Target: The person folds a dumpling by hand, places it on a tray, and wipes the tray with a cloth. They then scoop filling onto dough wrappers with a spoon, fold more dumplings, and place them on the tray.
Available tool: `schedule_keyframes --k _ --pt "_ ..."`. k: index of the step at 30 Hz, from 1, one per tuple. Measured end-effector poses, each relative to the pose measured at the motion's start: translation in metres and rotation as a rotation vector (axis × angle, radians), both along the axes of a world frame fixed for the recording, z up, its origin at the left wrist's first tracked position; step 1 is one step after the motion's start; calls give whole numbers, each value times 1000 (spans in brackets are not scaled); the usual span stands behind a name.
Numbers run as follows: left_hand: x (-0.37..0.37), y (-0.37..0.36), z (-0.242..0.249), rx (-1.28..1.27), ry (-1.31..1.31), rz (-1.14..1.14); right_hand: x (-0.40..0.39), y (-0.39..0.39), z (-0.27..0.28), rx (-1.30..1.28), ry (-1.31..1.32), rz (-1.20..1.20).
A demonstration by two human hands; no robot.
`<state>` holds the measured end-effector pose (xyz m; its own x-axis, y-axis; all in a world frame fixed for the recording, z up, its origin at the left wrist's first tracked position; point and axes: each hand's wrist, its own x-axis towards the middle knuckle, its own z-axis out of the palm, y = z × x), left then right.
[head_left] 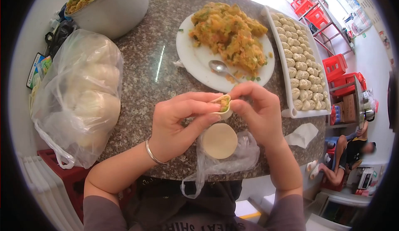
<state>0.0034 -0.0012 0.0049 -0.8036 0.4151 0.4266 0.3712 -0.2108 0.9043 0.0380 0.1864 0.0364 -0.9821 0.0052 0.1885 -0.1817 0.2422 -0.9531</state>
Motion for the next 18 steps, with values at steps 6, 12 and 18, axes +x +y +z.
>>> schedule_keyframes --k 6,12,18 --pt "5 -3 11 -43 -195 16 -2 -3 -3 240 271 -18" --pt "3 3 9 73 -292 -17 -1 -2 -3 262 282 -57" --pt "1 0 2 112 -213 -94 -3 5 0 66 75 27"
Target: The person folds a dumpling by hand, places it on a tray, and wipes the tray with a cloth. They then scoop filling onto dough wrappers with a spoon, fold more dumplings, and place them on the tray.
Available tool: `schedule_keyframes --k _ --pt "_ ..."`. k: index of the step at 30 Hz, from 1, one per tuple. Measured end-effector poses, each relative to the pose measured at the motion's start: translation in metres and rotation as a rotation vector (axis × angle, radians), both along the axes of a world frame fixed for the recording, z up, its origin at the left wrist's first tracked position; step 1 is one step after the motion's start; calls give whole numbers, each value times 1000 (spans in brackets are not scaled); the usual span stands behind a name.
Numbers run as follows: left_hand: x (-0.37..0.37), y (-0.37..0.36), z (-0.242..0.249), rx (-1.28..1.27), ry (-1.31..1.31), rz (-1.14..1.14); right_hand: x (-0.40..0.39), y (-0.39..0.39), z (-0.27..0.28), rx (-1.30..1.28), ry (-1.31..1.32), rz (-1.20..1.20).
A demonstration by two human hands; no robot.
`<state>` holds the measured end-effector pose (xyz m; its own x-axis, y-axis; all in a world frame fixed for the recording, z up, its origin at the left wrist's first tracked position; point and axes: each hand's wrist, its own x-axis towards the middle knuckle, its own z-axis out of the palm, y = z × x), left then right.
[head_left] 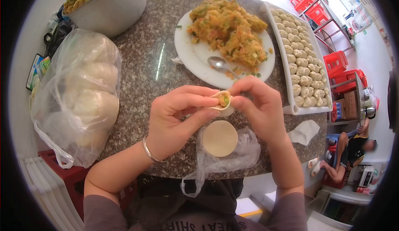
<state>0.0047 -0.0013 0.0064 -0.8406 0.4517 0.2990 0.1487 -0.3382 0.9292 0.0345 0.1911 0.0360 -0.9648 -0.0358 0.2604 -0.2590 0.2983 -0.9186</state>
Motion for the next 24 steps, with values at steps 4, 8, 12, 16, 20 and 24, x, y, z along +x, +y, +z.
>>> schedule_keyframes --k 4,8,12,16,20,24 --pt "4 2 6 -82 -92 71 3 -4 -3 83 101 -37" --pt "5 -1 9 -165 -167 107 4 -6 -4 248 181 -37" --pt "6 3 6 -57 -195 71 8 -7 -3 237 223 -73" --pt "2 4 -5 36 -102 -2 6 0 4 42 -12 0" --pt "4 2 -5 -62 -43 -14 6 2 6 56 -4 15" --pt "5 3 -7 -84 -85 28 8 -2 3 167 66 4"
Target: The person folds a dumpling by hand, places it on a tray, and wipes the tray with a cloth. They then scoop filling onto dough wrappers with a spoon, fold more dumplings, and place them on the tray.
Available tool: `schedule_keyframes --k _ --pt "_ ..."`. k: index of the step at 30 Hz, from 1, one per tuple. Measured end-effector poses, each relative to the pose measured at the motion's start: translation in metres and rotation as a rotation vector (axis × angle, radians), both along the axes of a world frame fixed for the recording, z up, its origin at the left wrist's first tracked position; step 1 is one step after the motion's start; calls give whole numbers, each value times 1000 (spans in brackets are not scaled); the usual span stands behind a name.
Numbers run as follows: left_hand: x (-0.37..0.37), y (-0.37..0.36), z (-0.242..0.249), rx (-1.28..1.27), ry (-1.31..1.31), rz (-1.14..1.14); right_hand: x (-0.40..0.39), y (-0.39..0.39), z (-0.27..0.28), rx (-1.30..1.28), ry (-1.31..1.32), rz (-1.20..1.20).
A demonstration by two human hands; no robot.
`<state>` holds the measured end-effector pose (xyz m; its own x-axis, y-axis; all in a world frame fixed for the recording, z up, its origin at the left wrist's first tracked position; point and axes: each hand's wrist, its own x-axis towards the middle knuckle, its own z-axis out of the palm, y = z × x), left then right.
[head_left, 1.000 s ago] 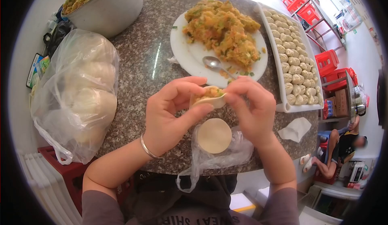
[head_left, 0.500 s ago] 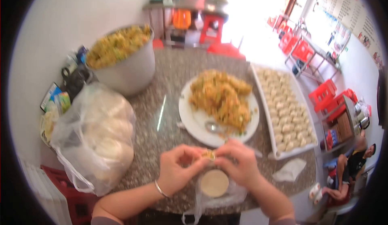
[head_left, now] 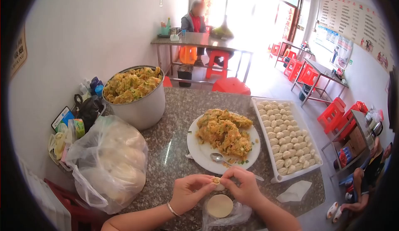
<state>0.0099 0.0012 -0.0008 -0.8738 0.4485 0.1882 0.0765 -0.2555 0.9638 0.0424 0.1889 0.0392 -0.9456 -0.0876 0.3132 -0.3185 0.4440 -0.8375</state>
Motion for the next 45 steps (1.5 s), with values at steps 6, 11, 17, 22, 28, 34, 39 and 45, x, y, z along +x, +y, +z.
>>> schedule_keyframes --k 6,11,17,22,28,34,39,45 --pt "0 2 6 66 -104 35 -2 -2 -4 70 140 -10" --pt "-2 3 2 83 -79 11 -1 2 1 -40 -57 -40" --pt "2 3 13 -88 3 77 -3 0 -4 23 49 -16" --pt "-1 3 13 43 -208 65 -4 -7 -5 -1 53 -26" --pt "-4 2 5 81 -121 20 -5 -3 -4 -90 -20 -53" --pt "-1 2 7 43 -23 3 -4 -5 -1 -3 19 4" --pt "-1 1 7 17 -92 50 -5 -9 -7 58 148 -29" --pt "-2 6 9 101 -210 39 -4 -5 -8 -3 61 -67"
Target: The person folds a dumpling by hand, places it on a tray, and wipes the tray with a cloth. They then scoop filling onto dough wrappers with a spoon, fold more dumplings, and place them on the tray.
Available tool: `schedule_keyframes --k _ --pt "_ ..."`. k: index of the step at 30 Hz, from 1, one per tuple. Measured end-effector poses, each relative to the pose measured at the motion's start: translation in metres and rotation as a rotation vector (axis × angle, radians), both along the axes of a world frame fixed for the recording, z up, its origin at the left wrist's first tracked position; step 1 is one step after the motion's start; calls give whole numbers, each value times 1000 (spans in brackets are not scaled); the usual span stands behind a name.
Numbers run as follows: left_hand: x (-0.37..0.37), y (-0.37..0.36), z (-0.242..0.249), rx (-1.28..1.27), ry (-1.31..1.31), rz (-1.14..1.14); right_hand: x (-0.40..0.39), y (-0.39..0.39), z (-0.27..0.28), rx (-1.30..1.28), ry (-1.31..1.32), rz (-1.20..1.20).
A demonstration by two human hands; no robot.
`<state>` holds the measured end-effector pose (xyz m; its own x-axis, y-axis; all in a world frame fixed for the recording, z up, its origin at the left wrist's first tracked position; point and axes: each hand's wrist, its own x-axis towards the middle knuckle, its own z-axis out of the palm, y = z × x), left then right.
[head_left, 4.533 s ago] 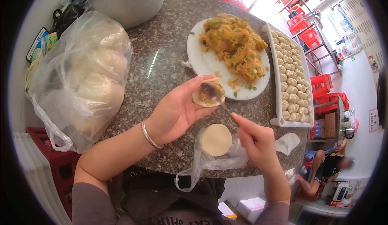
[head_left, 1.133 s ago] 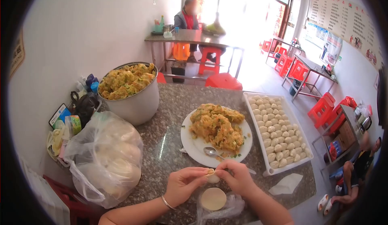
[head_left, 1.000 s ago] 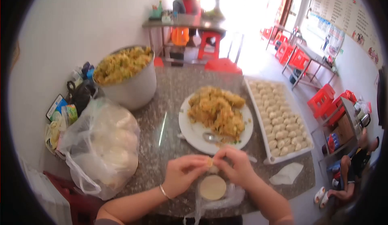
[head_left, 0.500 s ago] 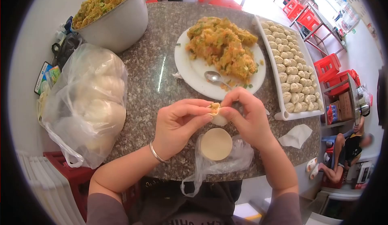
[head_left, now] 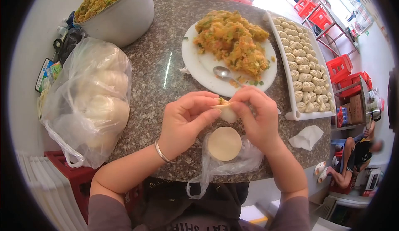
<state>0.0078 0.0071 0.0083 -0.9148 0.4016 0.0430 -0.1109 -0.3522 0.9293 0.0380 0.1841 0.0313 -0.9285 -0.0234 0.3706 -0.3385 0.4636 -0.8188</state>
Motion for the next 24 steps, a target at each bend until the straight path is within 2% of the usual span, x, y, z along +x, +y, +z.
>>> schedule_keyframes --k 4,6,10,12,16,19,21,22,24 --pt "0 -4 -4 -24 41 -57 -2 4 3 -115 -149 68" --pt "0 -3 -3 5 117 -55 -3 1 4 -10 -31 53" --pt "1 -3 -4 -22 137 -61 -1 0 5 50 -15 64" --pt "1 -3 -3 -25 85 -36 0 -4 2 28 -3 8" --pt "1 -4 3 -16 -13 -34 1 -5 3 76 43 45" --pt "3 -2 9 -113 99 38 1 -4 -1 93 32 23" --pt "0 -6 4 -287 473 12 1 -4 -3 32 38 5" --pt "0 -5 2 -287 472 12 2 -4 -3 32 37 5" --pt "-2 -3 -2 -101 222 19 3 -3 -1 -111 -101 -12"
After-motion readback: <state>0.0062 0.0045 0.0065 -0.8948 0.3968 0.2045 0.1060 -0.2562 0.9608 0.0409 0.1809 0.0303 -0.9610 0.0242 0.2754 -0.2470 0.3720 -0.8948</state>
